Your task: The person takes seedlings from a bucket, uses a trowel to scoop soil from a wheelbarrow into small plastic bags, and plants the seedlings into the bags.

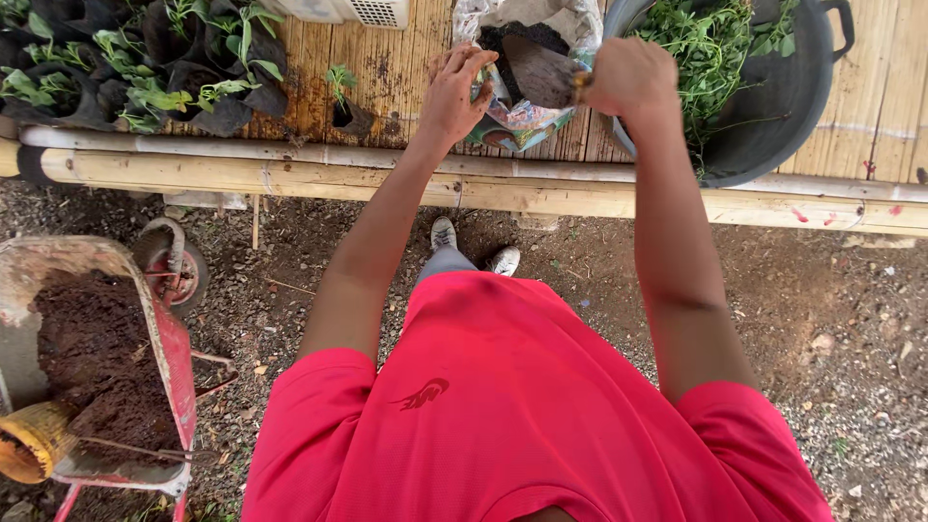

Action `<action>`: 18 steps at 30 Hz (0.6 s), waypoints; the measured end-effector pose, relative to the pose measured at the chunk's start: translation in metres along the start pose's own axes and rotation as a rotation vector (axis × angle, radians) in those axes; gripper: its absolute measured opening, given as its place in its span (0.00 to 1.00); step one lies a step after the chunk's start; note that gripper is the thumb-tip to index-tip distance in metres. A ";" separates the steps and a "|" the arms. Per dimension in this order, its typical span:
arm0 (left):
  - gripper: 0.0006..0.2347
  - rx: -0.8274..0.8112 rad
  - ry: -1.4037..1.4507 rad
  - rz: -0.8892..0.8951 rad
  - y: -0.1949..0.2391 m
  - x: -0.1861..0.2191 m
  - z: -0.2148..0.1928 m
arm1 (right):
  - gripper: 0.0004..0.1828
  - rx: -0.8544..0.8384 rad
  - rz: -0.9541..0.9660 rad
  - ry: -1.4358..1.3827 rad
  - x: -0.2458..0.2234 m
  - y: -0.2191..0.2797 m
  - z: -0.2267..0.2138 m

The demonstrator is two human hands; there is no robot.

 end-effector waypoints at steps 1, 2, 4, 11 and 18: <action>0.15 -0.034 0.017 -0.027 -0.003 -0.002 0.006 | 0.12 -0.052 0.024 0.038 -0.007 -0.015 0.009; 0.14 -0.065 0.031 -0.054 -0.006 -0.005 0.009 | 0.10 -0.019 0.000 0.059 -0.019 -0.029 0.014; 0.16 -0.020 -0.025 0.008 -0.010 -0.003 0.006 | 0.10 0.046 -0.052 0.099 -0.046 -0.054 0.025; 0.14 -0.041 -0.017 0.135 -0.026 0.005 -0.004 | 0.15 -0.068 -0.014 0.185 -0.072 -0.098 0.066; 0.15 -0.050 0.062 0.138 -0.037 -0.004 -0.005 | 0.17 -0.120 0.033 0.110 -0.081 -0.111 0.116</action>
Point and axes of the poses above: each hand's wrist, its own y-axis away from the middle knuckle, its own z-axis out of the palm, x = y × z, the point moved 8 cm from there along -y, towards the middle knuckle, and after that the axes turned 9 degrees about x, right-handed, at the moved point
